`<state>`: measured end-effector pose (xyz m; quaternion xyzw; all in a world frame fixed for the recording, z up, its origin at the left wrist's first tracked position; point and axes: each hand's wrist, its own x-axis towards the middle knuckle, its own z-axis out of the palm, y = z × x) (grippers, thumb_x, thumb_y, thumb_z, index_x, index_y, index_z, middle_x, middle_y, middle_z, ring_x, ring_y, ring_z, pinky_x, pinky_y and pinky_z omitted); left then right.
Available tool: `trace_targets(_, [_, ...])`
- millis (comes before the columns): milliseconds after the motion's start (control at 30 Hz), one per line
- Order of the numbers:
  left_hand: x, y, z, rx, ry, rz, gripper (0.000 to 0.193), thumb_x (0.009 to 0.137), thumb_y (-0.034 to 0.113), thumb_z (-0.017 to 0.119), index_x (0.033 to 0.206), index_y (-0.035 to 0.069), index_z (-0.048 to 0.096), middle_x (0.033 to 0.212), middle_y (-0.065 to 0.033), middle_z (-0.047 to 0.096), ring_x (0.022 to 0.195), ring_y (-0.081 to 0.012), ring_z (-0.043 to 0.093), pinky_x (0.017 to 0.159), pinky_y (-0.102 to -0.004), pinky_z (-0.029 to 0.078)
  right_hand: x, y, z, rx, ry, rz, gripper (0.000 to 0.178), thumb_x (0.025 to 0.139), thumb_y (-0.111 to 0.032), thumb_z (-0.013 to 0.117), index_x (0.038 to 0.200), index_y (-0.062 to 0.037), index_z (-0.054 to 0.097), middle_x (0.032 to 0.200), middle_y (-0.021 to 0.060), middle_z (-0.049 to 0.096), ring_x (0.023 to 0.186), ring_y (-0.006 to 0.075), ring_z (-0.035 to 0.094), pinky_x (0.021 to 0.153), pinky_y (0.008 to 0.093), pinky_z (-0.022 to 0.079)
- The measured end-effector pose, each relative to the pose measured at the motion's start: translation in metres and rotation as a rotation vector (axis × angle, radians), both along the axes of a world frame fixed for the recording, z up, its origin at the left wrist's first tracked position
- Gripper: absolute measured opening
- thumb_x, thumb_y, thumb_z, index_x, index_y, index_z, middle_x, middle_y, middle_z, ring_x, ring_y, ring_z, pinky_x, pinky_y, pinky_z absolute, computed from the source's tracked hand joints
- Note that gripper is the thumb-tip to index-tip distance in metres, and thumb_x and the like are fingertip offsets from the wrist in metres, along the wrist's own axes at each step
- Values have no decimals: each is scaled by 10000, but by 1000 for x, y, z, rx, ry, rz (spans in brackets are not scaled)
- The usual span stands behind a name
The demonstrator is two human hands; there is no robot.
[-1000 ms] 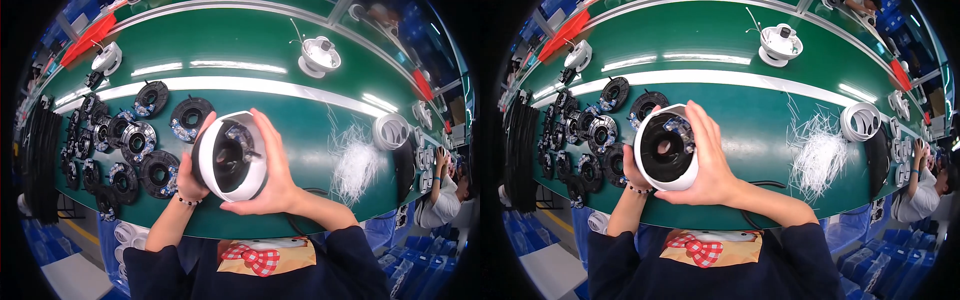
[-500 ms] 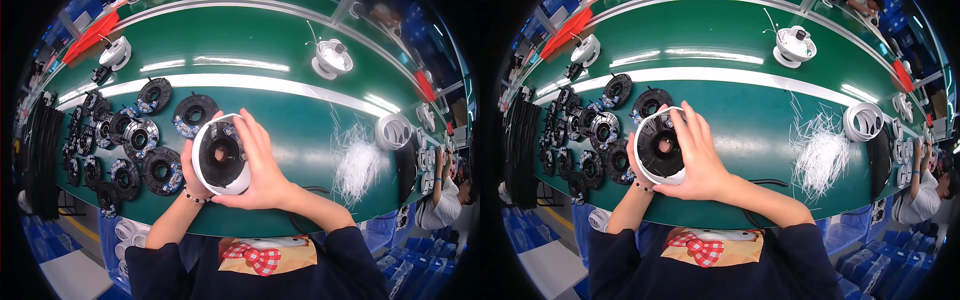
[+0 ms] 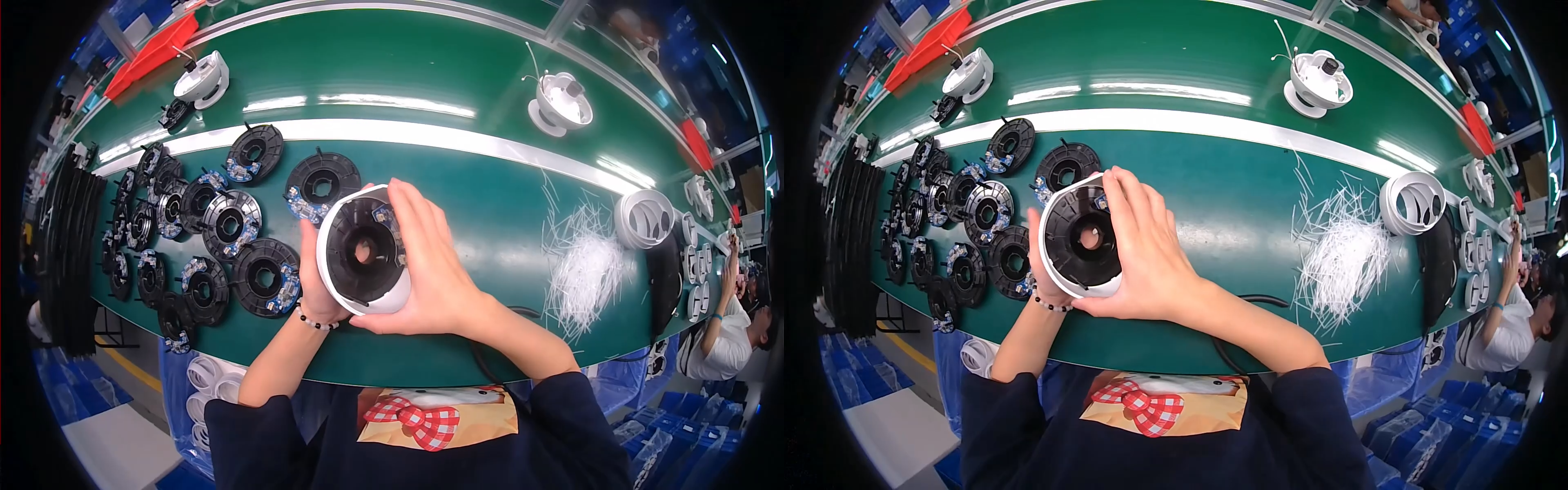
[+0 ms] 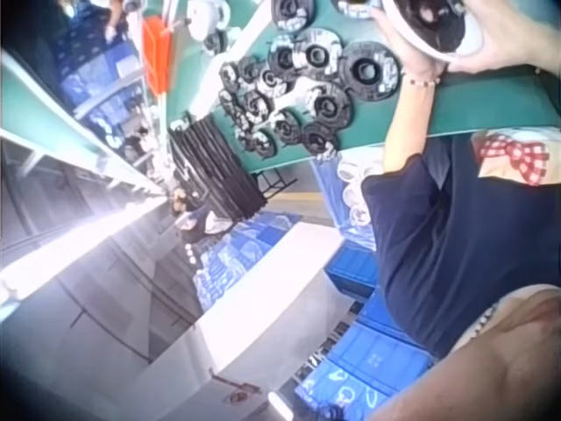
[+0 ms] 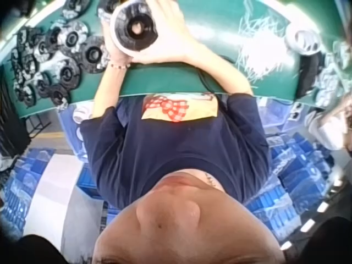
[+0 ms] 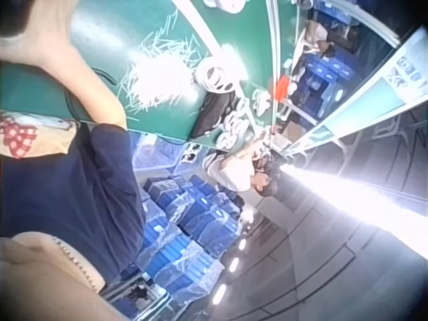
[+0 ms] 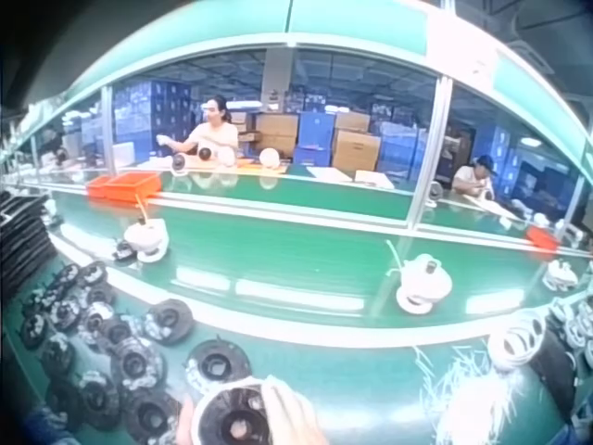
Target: Assembling small electronic components, likely parts of a security camera, on a factory assembly line.
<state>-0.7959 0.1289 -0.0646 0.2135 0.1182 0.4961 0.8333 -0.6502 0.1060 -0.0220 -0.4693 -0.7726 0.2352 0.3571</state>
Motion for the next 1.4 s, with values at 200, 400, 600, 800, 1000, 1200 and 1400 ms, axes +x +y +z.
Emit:
trace_targets(200, [1, 6, 0, -189, -70, -164, 541, 908, 440, 212, 1140, 35, 485, 1072, -104, 553, 979, -205, 530, 865, -348, 422, 8, -2, -5, 44, -77, 24, 1151, 436, -353, 797, 1297, 59, 154, 1278, 258, 239, 1169, 425, 275, 946, 467, 252])
trace_targets(400, [5, 2, 18, 111, -25, -243, 907, 651, 328, 598, 1354, 32, 107, 1306, -151, 333, 1161, -238, 410, 993, -352, 316, 9, -8, -8, 178, -3, -29, 1166, 442, -379, 786, 1306, 46, 127, 1278, 257, 243, 1163, 430, 289, 936, 473, 252])
trace_targets(600, [29, 21, 26, -59, 117, -173, 611, 749, 403, 461, 1195, -13, 428, 1119, -139, 531, 1018, -252, 517, 900, -362, 404, 37, -5, -5, 191, -22, -94, 1188, 494, -465, 766, 1324, 36, 80, 1340, 278, 153, 1224, 464, 188, 981, 503, 191])
trace_targets(800, [65, 119, 41, 2, 270, -253, 525, 817, 398, 390, 1118, -23, 479, 1077, -163, 553, 956, -283, 549, 890, -386, 424, 93, -10, 3, 259, 24, -403, 1084, 610, -481, 710, 1346, -5, 72, 1385, 260, 62, 1270, 459, 35, 1014, 512, 104])
trace_targets(1000, [87, 211, 19, -65, 431, -62, 432, 831, 330, 390, 1109, 14, 485, 1112, -146, 529, 1022, -279, 511, 892, -439, 409, 244, -50, 22, 524, -430, -943, 461, 616, -256, 713, 984, -24, 563, 1166, 188, 484, 1084, 360, 439, 923, 429, 324])
trace_targets(1200, [89, 275, -18, 33, 606, -157, 390, 887, 313, 330, 1117, 30, 467, 1110, -116, 535, 1026, -232, 509, 873, -398, 402, 384, -72, 32, 192, -737, -1438, 371, 694, -307, 636, 895, 3, 606, 951, 202, 586, 884, 344, 545, 788, 388, 428])
trace_targets(1400, [71, 263, -4, 74, 909, 14, 330, 880, 233, 450, 1164, 65, 453, 1185, -86, 478, 1090, -219, 451, 905, -453, 361, 410, -62, 29, 110, -780, -1429, 279, 703, -283, 578, 674, -8, 613, 708, 223, 575, 709, 388, 563, 657, 441, 446])
